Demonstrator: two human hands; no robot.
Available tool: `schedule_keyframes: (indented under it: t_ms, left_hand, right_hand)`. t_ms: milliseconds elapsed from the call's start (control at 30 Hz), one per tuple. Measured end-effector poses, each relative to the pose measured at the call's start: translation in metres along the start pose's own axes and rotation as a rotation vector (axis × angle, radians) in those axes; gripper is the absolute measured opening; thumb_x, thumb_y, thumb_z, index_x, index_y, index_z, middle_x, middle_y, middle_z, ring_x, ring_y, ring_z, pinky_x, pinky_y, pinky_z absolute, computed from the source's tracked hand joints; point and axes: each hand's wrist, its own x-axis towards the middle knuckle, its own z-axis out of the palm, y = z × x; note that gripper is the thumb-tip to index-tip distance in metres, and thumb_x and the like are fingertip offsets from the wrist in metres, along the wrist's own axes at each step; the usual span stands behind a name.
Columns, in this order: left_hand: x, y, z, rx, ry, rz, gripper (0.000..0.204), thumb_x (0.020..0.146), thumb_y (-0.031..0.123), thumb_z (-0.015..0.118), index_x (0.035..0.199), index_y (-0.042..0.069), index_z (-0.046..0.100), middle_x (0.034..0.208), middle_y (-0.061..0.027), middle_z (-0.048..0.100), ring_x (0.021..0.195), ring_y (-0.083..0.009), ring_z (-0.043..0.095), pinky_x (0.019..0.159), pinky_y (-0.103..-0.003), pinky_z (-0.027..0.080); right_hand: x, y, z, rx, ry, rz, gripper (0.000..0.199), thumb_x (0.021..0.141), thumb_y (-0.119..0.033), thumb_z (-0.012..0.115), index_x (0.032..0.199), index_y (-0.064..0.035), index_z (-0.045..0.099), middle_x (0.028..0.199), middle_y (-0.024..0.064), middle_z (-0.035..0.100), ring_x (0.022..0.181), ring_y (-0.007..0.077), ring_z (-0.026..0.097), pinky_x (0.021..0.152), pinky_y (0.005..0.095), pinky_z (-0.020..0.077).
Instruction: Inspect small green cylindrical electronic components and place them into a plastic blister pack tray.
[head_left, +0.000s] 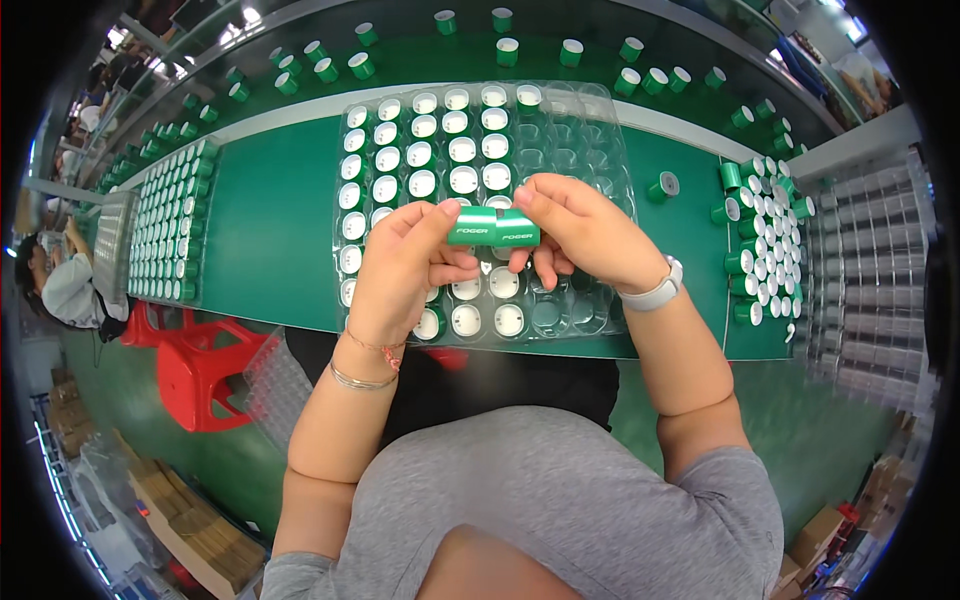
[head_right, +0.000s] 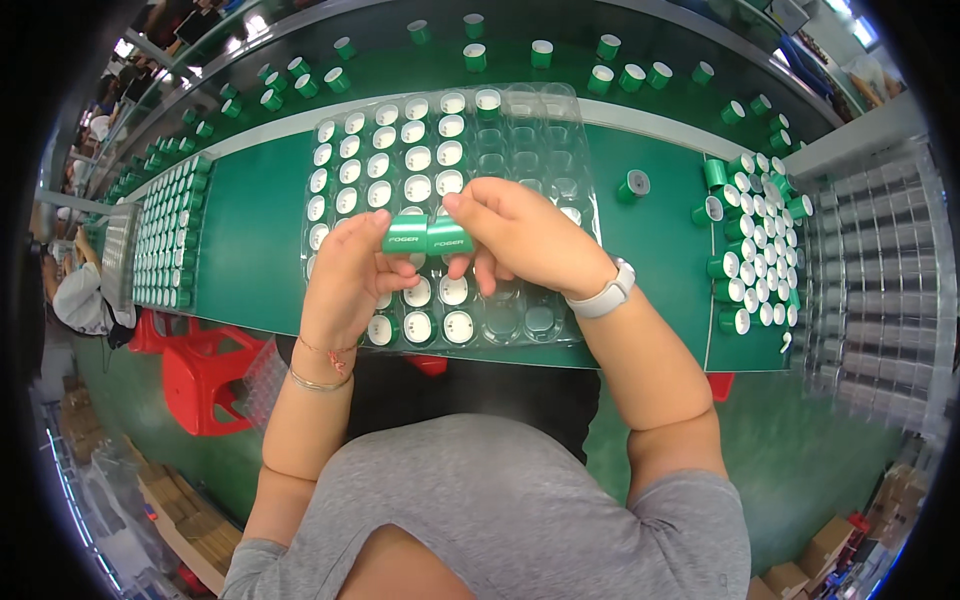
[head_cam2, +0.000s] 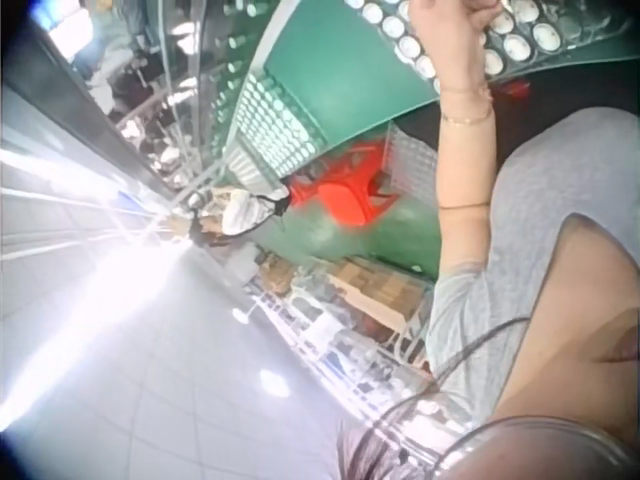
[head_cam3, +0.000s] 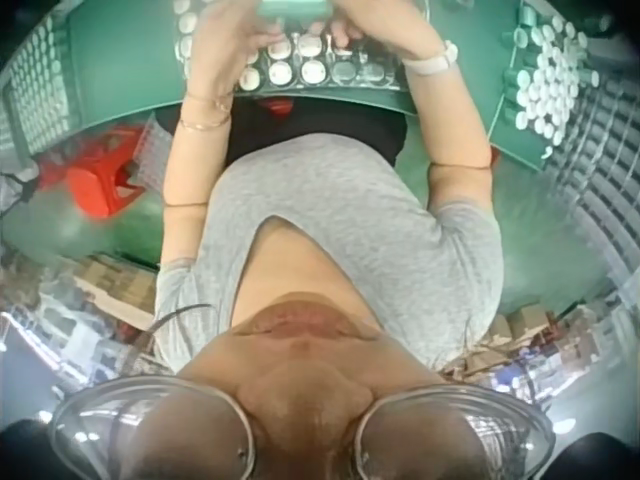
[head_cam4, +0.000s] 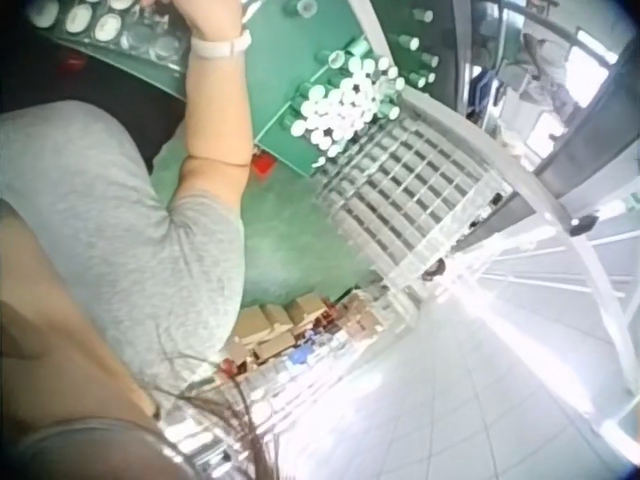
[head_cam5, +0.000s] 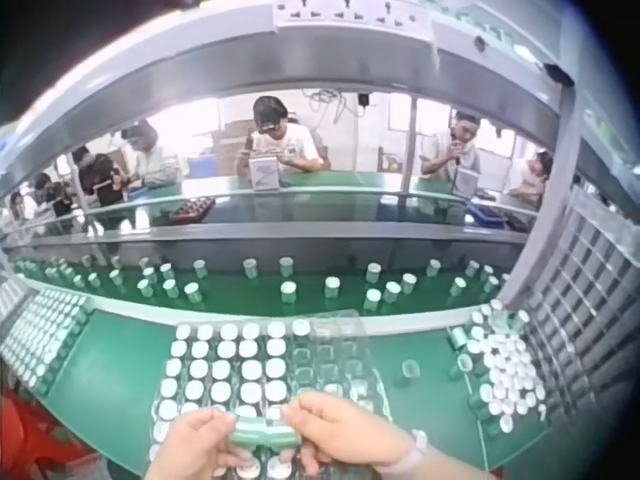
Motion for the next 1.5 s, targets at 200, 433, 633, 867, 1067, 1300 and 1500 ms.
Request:
schedule_keyframes:
  t_ms: [200,433,633,867,1067,1300,1500]
  left_hand:
    - [-0.001,-0.001,-0.001,-0.029,-0.033,0.006,0.018,0.098,0.019,0.059,0.097,0.001,0.061,0.094,-0.0084,0.066,0.08,-0.014,0.068,0.072,-0.031,0.061]
    - [-0.003,-0.01,-0.003,-0.026,-0.019,0.327,0.038,0.091,-0.002,0.056,0.129,-0.003,0.056,0.111,-0.0086,0.062,0.108,-0.019,0.062,0.094,-0.033,0.053]
    - [-0.005,-0.021,0.002,0.147,0.008,0.592,0.051,0.076,-0.012,0.065,0.126,-0.003,0.056,0.117,-0.0109,0.06,0.113,-0.0209,0.06,0.098,-0.033,0.049]
    - [0.001,-0.028,-0.004,0.436,-0.021,0.77,0.055,0.073,-0.009,0.07,0.126,0.0,0.057,0.117,-0.0112,0.061,0.112,-0.0206,0.061,0.101,-0.036,0.048]
    - [0.003,-0.03,-0.006,0.481,-0.077,0.836,0.064,0.072,-0.009,0.07,0.133,0.001,0.054,0.12,-0.0121,0.061,0.112,-0.0207,0.061,0.1,-0.035,0.049]
    - [0.003,-0.031,-0.005,0.4,-0.085,0.789,0.066,0.074,-0.01,0.069,0.136,0.001,0.051,0.121,-0.0127,0.062,0.114,-0.0214,0.061,0.099,-0.036,0.05]
    - [0.003,-0.03,-0.004,0.363,-0.086,0.766,0.064,0.075,-0.011,0.069,0.135,-0.001,0.051,0.122,-0.0135,0.062,0.116,-0.022,0.06,0.1,-0.037,0.05]
  right_hand:
    - [0.001,0.001,-0.005,0.014,-0.009,-0.042,0.029,0.103,-0.034,0.05,0.101,-0.0054,0.056,0.081,0.0074,0.069,0.061,0.0071,0.062,0.052,0.0192,0.0427]
    - [0.003,0.005,-0.002,0.153,0.07,-0.341,0.036,0.092,-0.003,0.064,0.125,0.0005,0.052,0.116,0.0092,0.064,0.106,0.0153,0.062,0.089,0.0287,0.0517]
    - [0.007,0.013,0.001,-0.001,0.007,-0.417,0.042,0.084,0.011,0.063,0.123,0.0007,0.052,0.125,0.0094,0.058,0.112,0.0183,0.06,0.094,0.0334,0.0516]
    - [0.008,0.015,0.005,-0.056,-0.024,-0.359,0.041,0.083,0.013,0.061,0.121,-0.001,0.054,0.127,0.0087,0.053,0.113,0.0187,0.06,0.093,0.0331,0.0518]
    - [0.01,0.016,0.006,-0.074,-0.039,-0.368,0.04,0.084,0.013,0.06,0.121,-0.0006,0.054,0.127,0.009,0.055,0.113,0.0187,0.06,0.092,0.0327,0.0519]
    - [0.01,0.017,0.006,-0.065,-0.04,-0.385,0.04,0.083,0.013,0.06,0.121,-0.0011,0.054,0.127,0.0093,0.055,0.111,0.0187,0.061,0.092,0.0323,0.0522]
    - [0.01,0.017,0.007,-0.089,-0.019,-0.42,0.04,0.083,0.013,0.061,0.12,-0.0007,0.055,0.126,0.0093,0.055,0.108,0.0176,0.061,0.09,0.0319,0.0528]
